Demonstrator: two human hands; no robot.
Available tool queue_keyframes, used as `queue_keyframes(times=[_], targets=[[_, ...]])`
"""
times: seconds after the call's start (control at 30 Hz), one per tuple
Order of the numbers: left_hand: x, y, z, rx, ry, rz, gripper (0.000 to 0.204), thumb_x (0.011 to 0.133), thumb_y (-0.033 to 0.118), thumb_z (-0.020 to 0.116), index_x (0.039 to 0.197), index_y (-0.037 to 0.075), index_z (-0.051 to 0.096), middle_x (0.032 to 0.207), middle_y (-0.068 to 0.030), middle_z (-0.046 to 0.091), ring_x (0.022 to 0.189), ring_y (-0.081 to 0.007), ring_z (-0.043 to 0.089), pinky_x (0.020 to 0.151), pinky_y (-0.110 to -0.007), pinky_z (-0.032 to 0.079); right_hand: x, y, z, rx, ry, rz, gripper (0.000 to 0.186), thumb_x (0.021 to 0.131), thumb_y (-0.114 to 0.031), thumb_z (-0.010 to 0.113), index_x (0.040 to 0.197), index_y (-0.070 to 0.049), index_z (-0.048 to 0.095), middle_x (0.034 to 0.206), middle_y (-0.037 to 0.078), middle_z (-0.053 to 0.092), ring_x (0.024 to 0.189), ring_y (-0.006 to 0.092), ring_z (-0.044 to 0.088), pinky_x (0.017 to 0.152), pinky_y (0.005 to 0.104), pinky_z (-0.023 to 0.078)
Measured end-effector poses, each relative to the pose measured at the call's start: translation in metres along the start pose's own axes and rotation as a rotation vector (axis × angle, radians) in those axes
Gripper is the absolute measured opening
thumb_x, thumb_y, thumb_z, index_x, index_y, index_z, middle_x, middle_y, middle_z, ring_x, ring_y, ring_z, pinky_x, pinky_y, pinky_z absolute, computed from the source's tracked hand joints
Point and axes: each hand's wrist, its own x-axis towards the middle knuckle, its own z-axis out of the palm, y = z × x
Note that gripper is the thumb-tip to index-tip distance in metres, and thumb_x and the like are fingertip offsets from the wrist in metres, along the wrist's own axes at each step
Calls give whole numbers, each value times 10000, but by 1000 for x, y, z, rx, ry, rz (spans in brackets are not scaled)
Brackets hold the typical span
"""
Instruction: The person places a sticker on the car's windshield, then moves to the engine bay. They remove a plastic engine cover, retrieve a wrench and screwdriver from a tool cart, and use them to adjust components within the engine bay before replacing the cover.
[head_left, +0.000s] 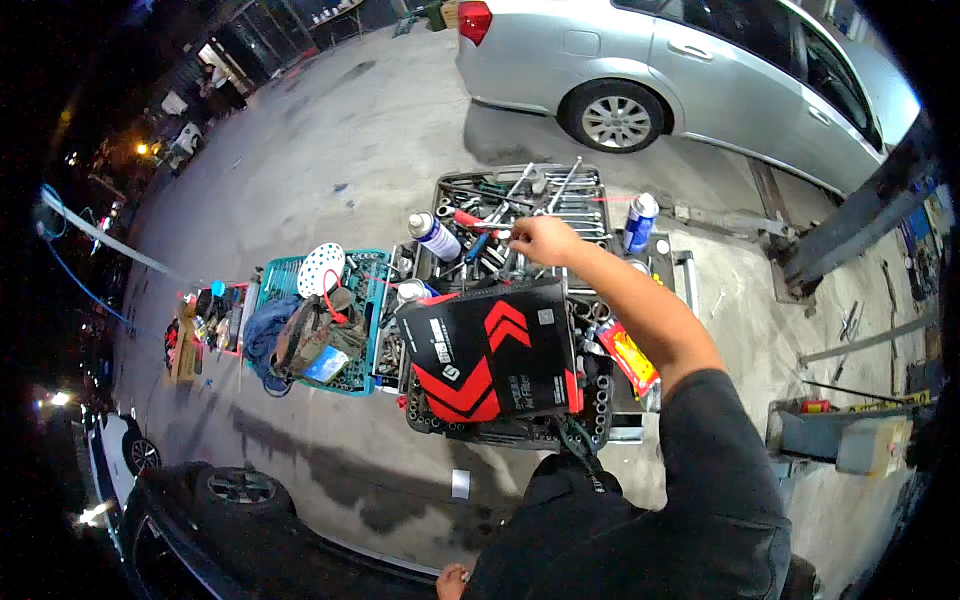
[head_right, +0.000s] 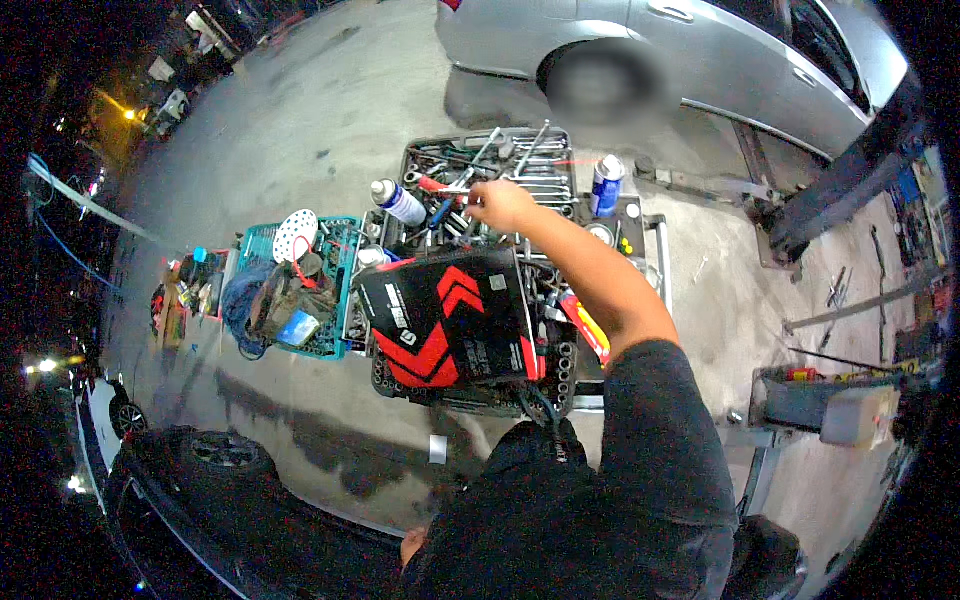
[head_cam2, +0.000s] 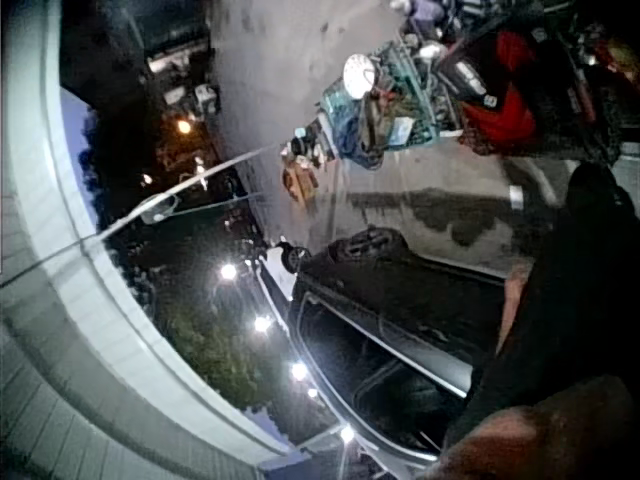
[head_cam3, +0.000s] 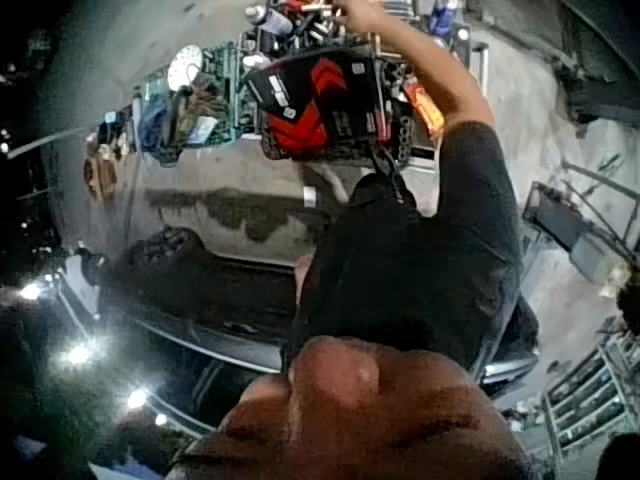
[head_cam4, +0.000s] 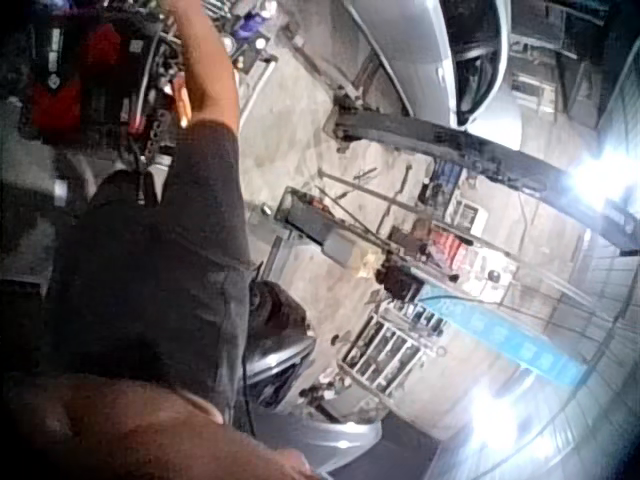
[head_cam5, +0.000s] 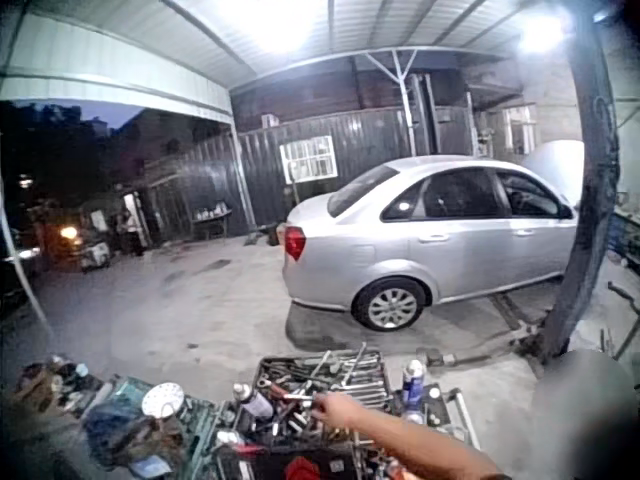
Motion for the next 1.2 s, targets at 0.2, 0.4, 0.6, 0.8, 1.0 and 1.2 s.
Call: queue_keyframes(times=[0.2, 0.4, 0.6, 0.8, 1.0, 1.2], targets=[[2, 14, 19, -25, 29, -84, 352, 1016, 208, 574, 1263, -42, 602, 1271, -121, 653, 1105, -236, 615, 952, -346, 511, 91, 49, 83, -337, -500, -272, 336, 856, -305, 709, 1135, -118, 727, 1114, 167, 697, 1111, 368, 657, 954, 471, 536], [-10, 40, 48, -59, 68, -203, 337, 1015, 208, 576, 1243, -38, 612, 1239, -119, 659, 1081, -235, 619, 938, -347, 513, 87, 6, 102, -451, -576, -85, 525, 821, -461, 779, 1150, -68, 664, 1070, 188, 722, 1000, 383, 706, 857, 504, 565], [-1, 60, 60, -67, 59, -210, 322, 1014, 208, 579, 1222, -33, 623, 1207, -117, 665, 1057, -233, 623, 924, -348, 514, 78, 18, 109, -393, -516, 118, 768, 792, -513, 829, 1274, 4, 530, 1113, 181, 729, 1048, 376, 709, 853, 482, 575], [3, 67, 66, -72, 55, -207, 308, 1013, 209, 581, 1201, -29, 634, 1174, -115, 671, 1033, -232, 626, 910, -350, 515, 73, 8, 94, -419, -551, 156, 687, 825, -516, 767, 1251, -8, 588, 1159, 186, 726, 1076, 353, 708, 922, 461, 567], [12, 77, 70, -62, 48, -181, 296, 1012, 209, 583, 1181, -25, 644, 1142, -113, 677, 1009, -231, 630, 896, -351, 517, 60, 20, 78, -440, -562, 196, 543, 881, -454, 695, 1194, -13, 642, 1161, 190, 730, 1078, 360, 708, 906, 464, 573], [10, 81, 71, -54, 53, -184, 284, 1010, 210, 585, 1160, -21, 655, 1110, -111, 683, 984, -229, 634, 883, -352, 518, 56, 11, 70, -388, -492, 175, 570, 882, -494, 694, 1208, -29, 637, 1156, 193, 725, 1080, 374, 701, 897, 497, 566]])
